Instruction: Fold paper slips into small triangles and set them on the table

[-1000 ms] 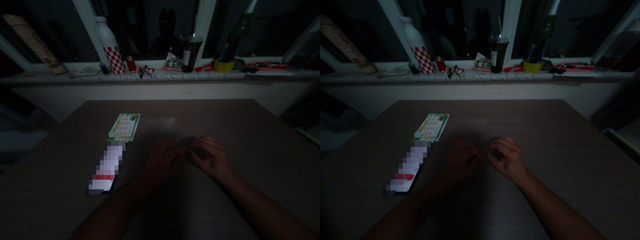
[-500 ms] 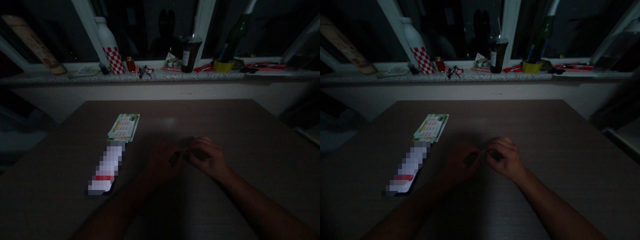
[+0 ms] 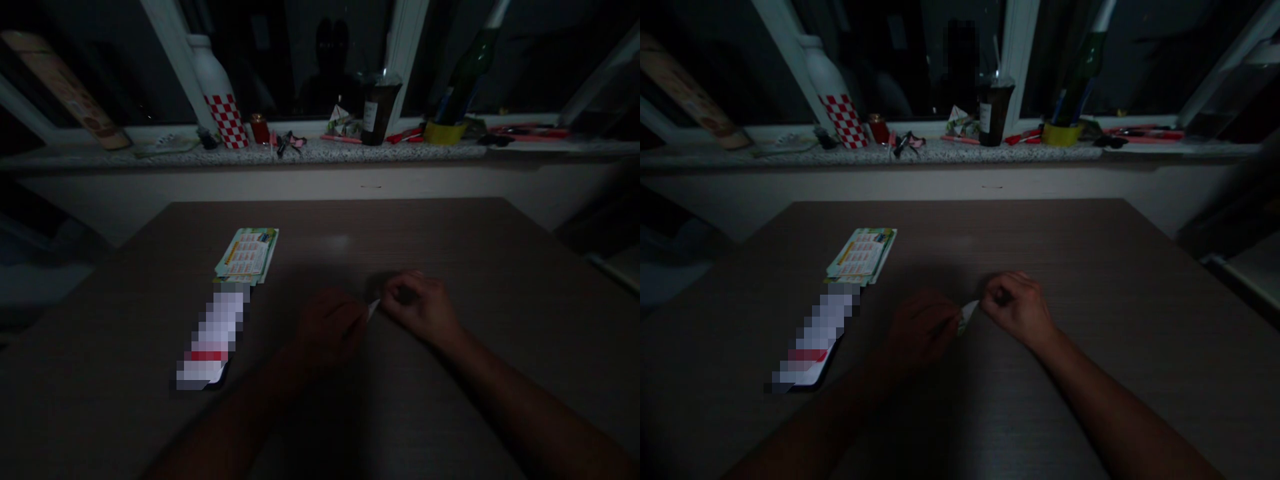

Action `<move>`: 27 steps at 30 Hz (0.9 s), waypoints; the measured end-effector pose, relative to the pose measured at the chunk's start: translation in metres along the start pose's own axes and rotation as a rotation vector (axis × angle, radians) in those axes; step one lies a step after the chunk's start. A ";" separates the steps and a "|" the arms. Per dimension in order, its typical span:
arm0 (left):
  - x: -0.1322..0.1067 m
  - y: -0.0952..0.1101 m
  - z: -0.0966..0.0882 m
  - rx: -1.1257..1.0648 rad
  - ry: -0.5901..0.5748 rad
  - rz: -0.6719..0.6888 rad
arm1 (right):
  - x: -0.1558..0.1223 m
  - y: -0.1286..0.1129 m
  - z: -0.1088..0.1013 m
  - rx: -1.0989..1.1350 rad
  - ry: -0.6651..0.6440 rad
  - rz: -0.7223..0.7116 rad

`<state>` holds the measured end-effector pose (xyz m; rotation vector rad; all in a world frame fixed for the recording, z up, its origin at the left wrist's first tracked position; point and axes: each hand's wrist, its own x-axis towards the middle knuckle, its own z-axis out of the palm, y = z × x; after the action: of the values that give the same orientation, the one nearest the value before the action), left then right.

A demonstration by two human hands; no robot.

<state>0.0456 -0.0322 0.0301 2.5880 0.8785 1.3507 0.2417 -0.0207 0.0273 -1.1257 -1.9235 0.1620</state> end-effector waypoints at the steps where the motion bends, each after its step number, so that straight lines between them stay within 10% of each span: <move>1: 0.000 0.000 -0.001 -0.001 0.002 -0.007 | 0.000 0.002 -0.001 -0.004 0.003 0.018; 12: -0.002 -0.004 0.006 0.021 0.000 0.000 | 0.000 -0.014 0.004 0.139 -0.030 -0.136; 21: 0.001 -0.002 -0.004 0.011 0.024 -0.014 | 0.001 0.006 -0.004 0.028 -0.015 0.055; 27: 0.001 -0.007 0.001 0.075 -0.075 -0.010 | 0.001 -0.008 -0.004 0.154 -0.050 -0.205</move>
<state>0.0434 -0.0258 0.0276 2.6660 0.9466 1.2327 0.2389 -0.0262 0.0340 -0.8250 -2.0201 0.2234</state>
